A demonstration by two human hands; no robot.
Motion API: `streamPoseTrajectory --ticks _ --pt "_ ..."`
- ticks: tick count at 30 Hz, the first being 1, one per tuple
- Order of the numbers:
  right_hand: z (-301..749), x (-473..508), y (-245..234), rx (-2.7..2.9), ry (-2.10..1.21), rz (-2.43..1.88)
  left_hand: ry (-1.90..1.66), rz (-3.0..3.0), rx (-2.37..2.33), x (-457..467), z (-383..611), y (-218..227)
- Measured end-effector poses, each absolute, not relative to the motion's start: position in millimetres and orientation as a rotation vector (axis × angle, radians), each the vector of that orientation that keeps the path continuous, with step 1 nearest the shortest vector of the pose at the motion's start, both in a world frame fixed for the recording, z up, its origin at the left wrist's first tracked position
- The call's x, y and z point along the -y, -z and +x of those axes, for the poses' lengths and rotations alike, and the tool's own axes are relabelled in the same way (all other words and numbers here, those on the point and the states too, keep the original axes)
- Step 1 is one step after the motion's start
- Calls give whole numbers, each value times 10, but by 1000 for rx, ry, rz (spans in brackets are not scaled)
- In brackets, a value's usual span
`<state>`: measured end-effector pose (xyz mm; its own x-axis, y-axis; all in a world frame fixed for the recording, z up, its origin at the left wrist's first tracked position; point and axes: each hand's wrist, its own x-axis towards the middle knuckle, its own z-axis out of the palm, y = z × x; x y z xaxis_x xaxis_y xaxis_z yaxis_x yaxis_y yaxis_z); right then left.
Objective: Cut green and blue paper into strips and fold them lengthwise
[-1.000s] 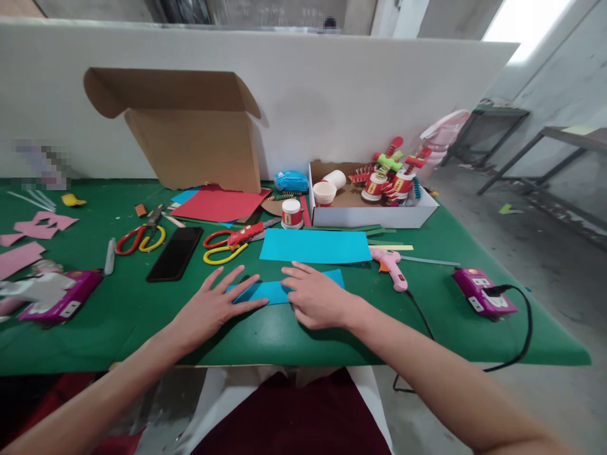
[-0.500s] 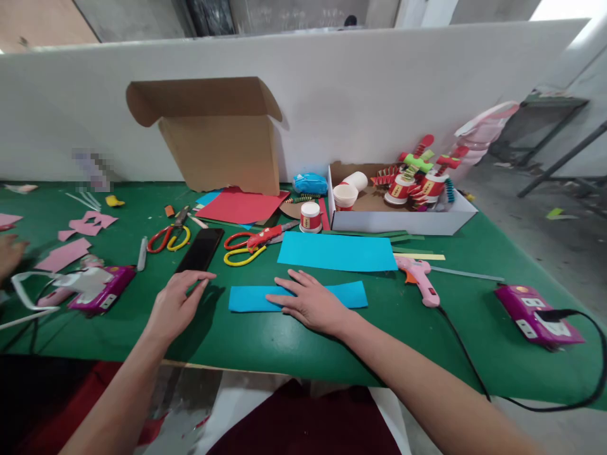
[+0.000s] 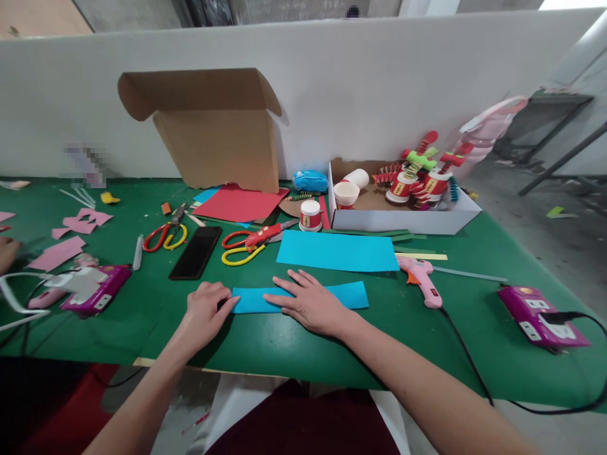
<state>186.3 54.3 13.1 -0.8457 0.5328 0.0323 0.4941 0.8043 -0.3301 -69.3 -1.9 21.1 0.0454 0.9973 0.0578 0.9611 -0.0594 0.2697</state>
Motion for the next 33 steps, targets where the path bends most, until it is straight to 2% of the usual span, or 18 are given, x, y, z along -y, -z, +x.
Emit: streamPoseTrajectory --ticks 8,30,33 --pt "1856 -540 -136 2867 -488 -846 -215 2277 -2139 69 -608 -209" --pt "1818 -542 -117 2900 -427 -896 -172 2370 -2270 71 -574 -195" --pt "1818 -537 -117 2889 -426 -894 -370 2415 -2333 143 -539 -219"
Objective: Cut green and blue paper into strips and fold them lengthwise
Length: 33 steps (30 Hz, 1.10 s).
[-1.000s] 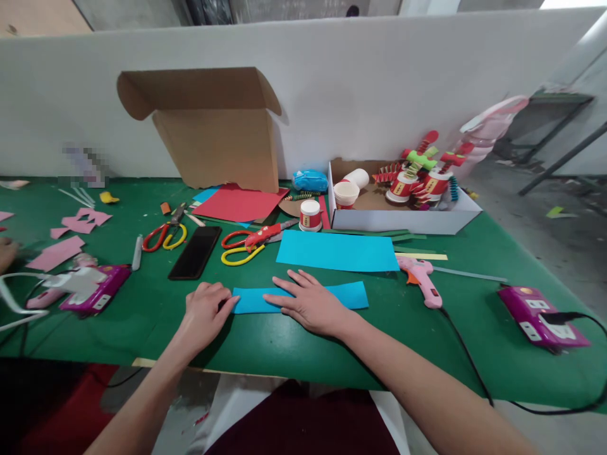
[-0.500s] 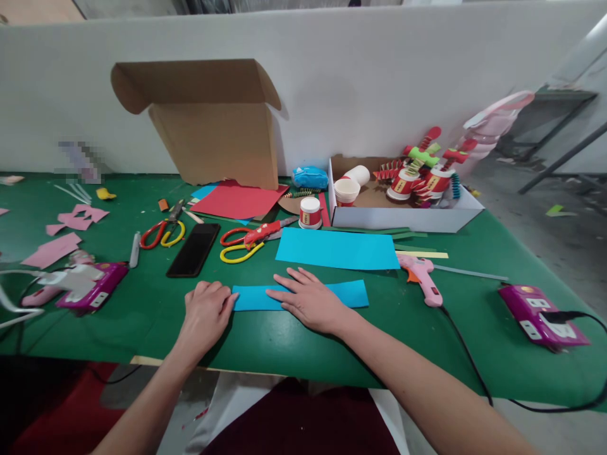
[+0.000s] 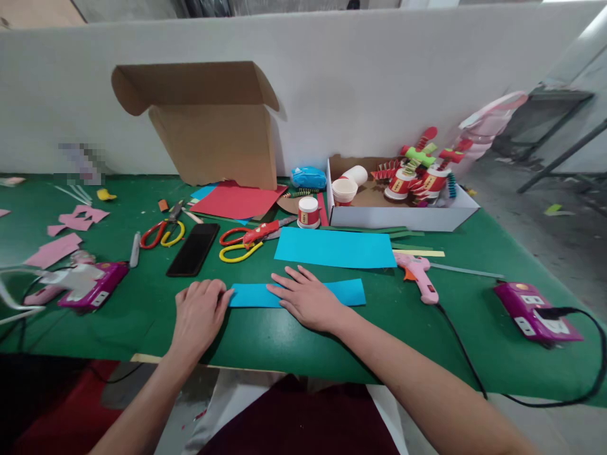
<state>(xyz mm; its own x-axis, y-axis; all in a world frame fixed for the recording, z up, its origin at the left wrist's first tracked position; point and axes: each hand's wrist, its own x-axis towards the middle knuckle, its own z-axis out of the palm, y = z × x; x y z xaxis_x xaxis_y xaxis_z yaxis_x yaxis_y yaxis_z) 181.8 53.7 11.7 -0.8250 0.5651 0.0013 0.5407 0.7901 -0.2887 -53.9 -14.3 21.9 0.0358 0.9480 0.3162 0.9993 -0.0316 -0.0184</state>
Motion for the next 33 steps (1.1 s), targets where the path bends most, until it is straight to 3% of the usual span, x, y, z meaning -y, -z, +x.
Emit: streamPoseTrajectory --ticks 3,6,13,23,27,33 --pt "1819 -536 -109 2895 -418 -884 524 -2185 1725 310 -347 -179" --pt "1813 -537 -101 2896 -388 -893 436 -2413 1508 488 -58 -56" --pt "1802 -534 -110 2929 -344 -896 273 -2390 1646 599 162 128" --pt "1817 -538 -101 2913 -372 -883 223 -2180 1823 696 -621 -119" --pt "1819 -540 -118 2917 -380 -888 353 -2291 1692 617 -339 -145" --pt "1804 -507 -84 2894 -332 -913 474 -2432 1484 519 71 152"
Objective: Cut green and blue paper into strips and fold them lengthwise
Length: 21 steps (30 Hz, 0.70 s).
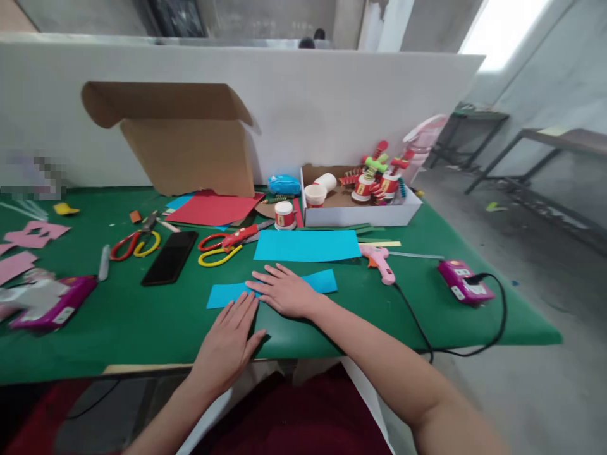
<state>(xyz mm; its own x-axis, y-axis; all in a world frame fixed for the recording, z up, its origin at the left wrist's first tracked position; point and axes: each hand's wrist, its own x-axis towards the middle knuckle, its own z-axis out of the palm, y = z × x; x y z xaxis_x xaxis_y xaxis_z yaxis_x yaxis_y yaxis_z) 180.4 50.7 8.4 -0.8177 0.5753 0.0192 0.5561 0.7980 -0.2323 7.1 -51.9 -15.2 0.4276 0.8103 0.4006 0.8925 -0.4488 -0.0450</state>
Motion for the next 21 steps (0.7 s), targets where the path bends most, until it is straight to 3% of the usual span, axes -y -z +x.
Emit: streamPoseTrajectory --ticks 15,21 --pt "2659 -621 -23 2802 -267 -1197 407 -2294 1593 608 -257 110" --pt "2600 -308 -231 2614 -56 -1265 385 -2319 1627 582 -271 -112"
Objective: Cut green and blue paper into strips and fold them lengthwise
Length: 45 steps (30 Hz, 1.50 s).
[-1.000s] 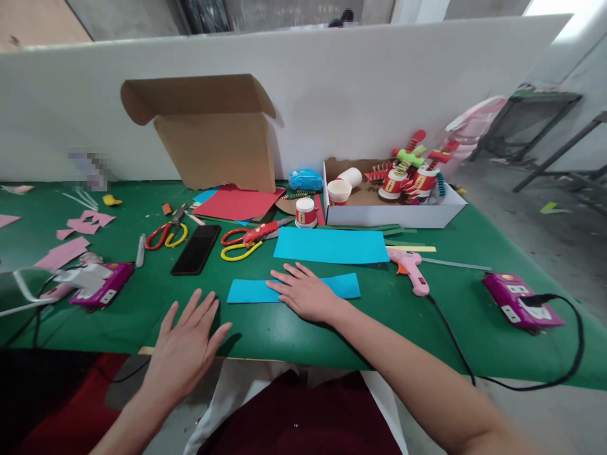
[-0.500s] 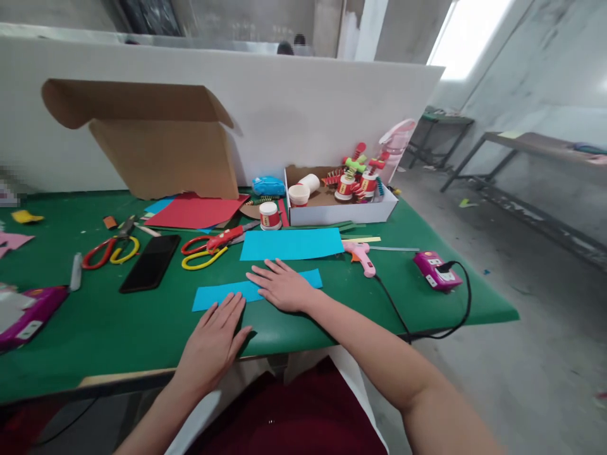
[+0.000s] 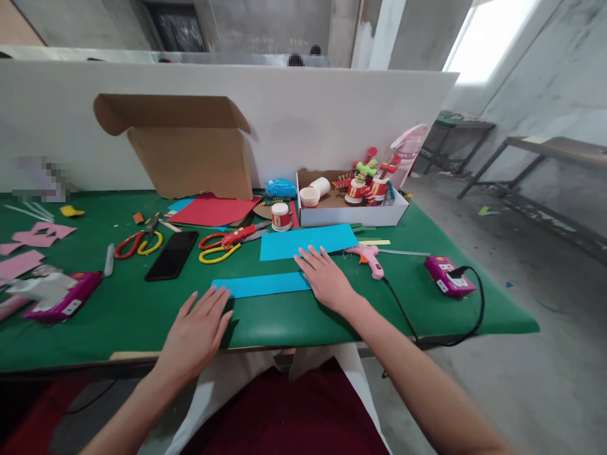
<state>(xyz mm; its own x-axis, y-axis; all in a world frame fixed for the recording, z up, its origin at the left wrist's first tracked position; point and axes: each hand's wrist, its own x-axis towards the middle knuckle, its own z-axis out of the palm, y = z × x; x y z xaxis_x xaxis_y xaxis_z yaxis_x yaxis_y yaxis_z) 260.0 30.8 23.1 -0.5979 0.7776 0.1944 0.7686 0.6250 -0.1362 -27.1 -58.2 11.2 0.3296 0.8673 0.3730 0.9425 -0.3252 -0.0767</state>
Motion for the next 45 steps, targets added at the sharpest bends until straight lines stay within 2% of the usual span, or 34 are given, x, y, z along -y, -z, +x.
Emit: streamPoseTrajectory --ticks 6,11,26,37,41,45 --pt "2084 278 -196 2526 -300 -1366 256 -2582 1519 466 300 -111" --pt "1973 370 -101 2494 -416 -1472 208 -2632 1583 442 498 19" --pt "2555 303 -2 2603 -249 -1365 410 -2409 1633 539 -16 21" --pt "3015 295 75 2536 -125 -1553 396 -2271 1758 673 -658 -52" --pt "2823 261 -69 2444 -63 -1609 428 -2231 1777 679 -590 -158" --pt "2144 271 -236 2548 -124 -1369 431 -2367 1661 622 -257 -191"
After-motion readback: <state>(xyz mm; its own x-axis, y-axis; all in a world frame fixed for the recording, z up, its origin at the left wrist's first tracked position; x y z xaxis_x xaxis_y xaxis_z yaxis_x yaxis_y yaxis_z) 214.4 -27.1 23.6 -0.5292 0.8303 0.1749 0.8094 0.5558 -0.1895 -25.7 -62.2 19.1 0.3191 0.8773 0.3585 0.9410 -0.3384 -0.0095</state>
